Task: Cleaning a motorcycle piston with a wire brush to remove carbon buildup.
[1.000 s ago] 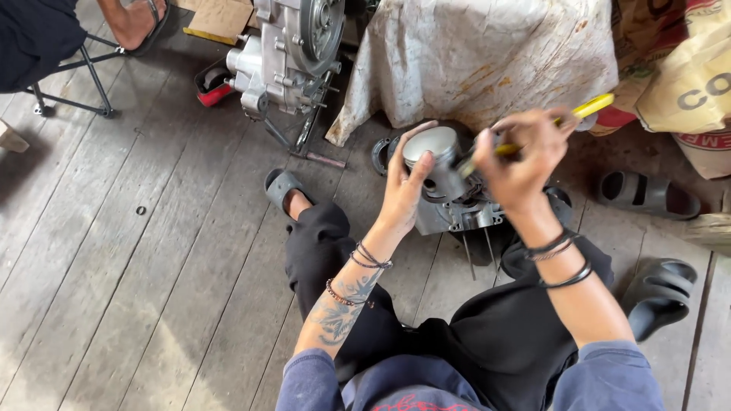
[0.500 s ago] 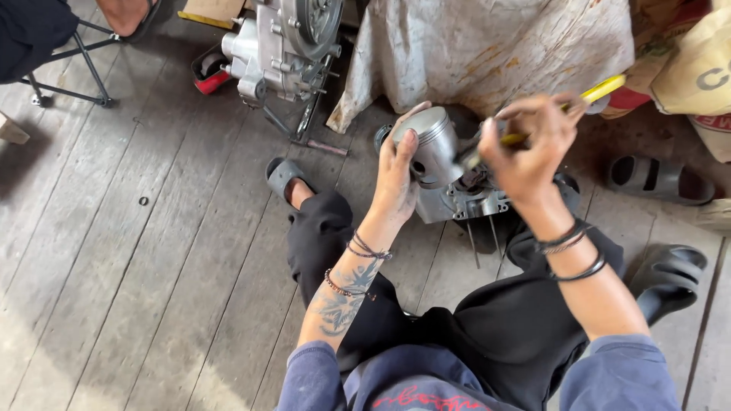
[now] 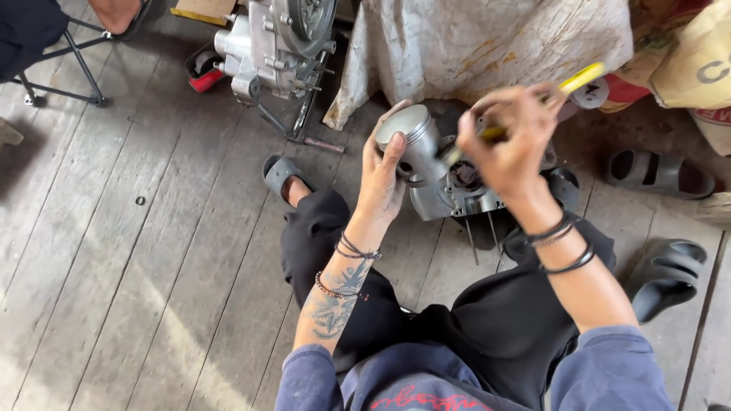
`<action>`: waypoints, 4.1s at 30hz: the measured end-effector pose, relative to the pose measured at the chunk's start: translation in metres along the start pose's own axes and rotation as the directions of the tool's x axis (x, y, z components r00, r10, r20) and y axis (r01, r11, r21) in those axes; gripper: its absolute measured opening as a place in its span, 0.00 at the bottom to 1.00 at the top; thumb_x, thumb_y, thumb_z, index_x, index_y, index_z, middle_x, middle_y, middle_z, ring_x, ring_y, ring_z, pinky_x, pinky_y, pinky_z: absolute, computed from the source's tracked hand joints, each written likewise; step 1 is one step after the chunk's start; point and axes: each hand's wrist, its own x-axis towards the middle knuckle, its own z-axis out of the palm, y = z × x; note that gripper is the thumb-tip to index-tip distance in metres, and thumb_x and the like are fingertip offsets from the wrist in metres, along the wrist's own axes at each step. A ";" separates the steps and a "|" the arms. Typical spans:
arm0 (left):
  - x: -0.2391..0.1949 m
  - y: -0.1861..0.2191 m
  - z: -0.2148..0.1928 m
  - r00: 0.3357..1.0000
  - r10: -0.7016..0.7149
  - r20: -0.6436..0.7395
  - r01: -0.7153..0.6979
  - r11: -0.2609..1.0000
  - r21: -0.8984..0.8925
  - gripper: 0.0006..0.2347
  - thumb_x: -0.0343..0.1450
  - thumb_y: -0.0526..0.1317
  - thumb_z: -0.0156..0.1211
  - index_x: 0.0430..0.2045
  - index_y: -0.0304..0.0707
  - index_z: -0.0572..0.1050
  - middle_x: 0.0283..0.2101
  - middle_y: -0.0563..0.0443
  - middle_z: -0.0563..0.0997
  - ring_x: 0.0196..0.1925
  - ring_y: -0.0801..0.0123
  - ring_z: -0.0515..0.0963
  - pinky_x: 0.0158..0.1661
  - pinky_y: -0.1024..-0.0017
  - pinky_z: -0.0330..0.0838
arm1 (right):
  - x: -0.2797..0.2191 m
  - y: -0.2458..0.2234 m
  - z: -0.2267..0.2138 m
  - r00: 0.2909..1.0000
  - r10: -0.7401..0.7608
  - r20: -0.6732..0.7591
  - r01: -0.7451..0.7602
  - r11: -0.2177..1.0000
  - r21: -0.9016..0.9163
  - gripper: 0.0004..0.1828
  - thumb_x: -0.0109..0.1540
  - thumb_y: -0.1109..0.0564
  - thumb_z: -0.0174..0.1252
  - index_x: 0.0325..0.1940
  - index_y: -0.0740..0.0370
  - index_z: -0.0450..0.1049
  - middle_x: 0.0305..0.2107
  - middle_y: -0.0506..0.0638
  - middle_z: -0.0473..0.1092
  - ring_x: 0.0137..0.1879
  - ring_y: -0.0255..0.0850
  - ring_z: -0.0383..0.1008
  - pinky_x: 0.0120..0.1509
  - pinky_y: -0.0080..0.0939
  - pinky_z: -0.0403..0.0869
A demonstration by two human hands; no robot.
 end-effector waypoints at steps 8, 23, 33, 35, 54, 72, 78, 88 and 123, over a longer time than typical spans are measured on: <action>-0.004 -0.003 0.002 0.998 -0.064 -0.001 0.064 0.998 -0.022 0.25 0.72 0.47 0.65 0.61 0.33 0.68 0.53 0.41 0.78 0.56 0.63 0.77 0.57 0.64 0.71 | 0.002 -0.021 -0.010 0.987 -0.160 0.007 0.159 0.971 -0.180 0.05 0.64 0.59 0.64 0.40 0.58 0.73 0.21 0.43 0.70 0.32 0.45 0.65 0.63 0.50 0.58; 0.004 -0.010 0.004 1.000 -0.003 0.002 0.003 0.998 0.060 0.22 0.74 0.45 0.64 0.62 0.36 0.70 0.50 0.44 0.79 0.54 0.71 0.76 0.56 0.66 0.75 | -0.016 -0.006 0.008 0.970 -0.236 -0.063 0.227 0.965 -0.132 0.08 0.59 0.54 0.73 0.32 0.55 0.78 0.22 0.52 0.68 0.30 0.54 0.67 0.57 0.56 0.62; -0.002 -0.009 -0.001 1.000 0.012 -0.016 -0.011 0.999 0.043 0.22 0.74 0.45 0.65 0.61 0.36 0.70 0.51 0.44 0.80 0.54 0.72 0.77 0.56 0.67 0.75 | -0.014 0.025 0.002 0.977 -0.184 -0.111 0.176 0.982 -0.072 0.09 0.60 0.60 0.74 0.35 0.60 0.77 0.22 0.50 0.72 0.29 0.53 0.71 0.65 0.54 0.61; -0.005 -0.005 0.002 1.000 0.012 -0.015 -0.011 0.999 0.046 0.23 0.73 0.45 0.66 0.62 0.36 0.70 0.51 0.45 0.80 0.55 0.73 0.77 0.56 0.68 0.75 | -0.025 0.017 -0.001 0.979 -0.192 -0.071 0.177 0.967 -0.181 0.09 0.59 0.59 0.73 0.31 0.58 0.77 0.22 0.52 0.69 0.32 0.56 0.69 0.62 0.55 0.63; -0.005 -0.013 0.001 1.000 0.015 0.010 -0.016 0.992 0.123 0.23 0.72 0.43 0.66 0.61 0.37 0.70 0.53 0.44 0.79 0.58 0.71 0.75 0.58 0.68 0.72 | -0.020 -0.026 0.002 0.994 -0.105 0.007 0.105 0.986 -0.130 0.11 0.51 0.67 0.64 0.33 0.59 0.70 0.23 0.49 0.69 0.25 0.46 0.63 0.69 0.55 0.62; -0.004 -0.013 -0.006 0.993 -0.120 0.019 0.119 0.993 0.016 0.28 0.71 0.54 0.60 0.60 0.32 0.70 0.52 0.37 0.79 0.52 0.63 0.80 0.53 0.60 0.75 | -0.010 0.002 0.008 0.989 -0.065 -0.136 0.061 0.998 -0.033 0.08 0.55 0.59 0.67 0.35 0.55 0.75 0.20 0.49 0.69 0.30 0.52 0.71 0.59 0.52 0.63; -0.003 -0.010 -0.006 0.982 -0.187 0.011 0.187 0.982 -0.013 0.27 0.72 0.54 0.57 0.59 0.30 0.69 0.49 0.36 0.80 0.49 0.61 0.81 0.50 0.59 0.78 | 0.015 -0.013 0.004 0.987 -0.105 -0.120 0.109 0.994 0.031 0.05 0.58 0.59 0.65 0.36 0.55 0.74 0.20 0.46 0.69 0.25 0.48 0.70 0.52 0.51 0.64; -0.005 -0.005 -0.004 0.981 -0.194 -0.020 0.195 0.981 0.015 0.26 0.74 0.54 0.52 0.58 0.28 0.70 0.45 0.37 0.81 0.46 0.61 0.82 0.47 0.60 0.80 | 0.010 -0.020 0.008 0.991 -0.111 -0.077 0.114 0.993 0.035 0.07 0.56 0.58 0.65 0.35 0.53 0.74 0.18 0.44 0.67 0.25 0.47 0.69 0.51 0.51 0.64; -0.002 0.000 0.003 0.894 -0.449 0.007 0.449 0.894 0.015 0.27 0.73 0.62 0.54 0.60 0.42 0.73 0.49 0.33 0.77 0.51 0.58 0.79 0.51 0.61 0.77 | 0.000 0.013 0.002 0.939 -0.326 -0.106 0.323 0.945 -0.044 0.07 0.58 0.67 0.60 0.41 0.68 0.73 0.29 0.59 0.75 0.31 0.55 0.73 0.49 0.53 0.70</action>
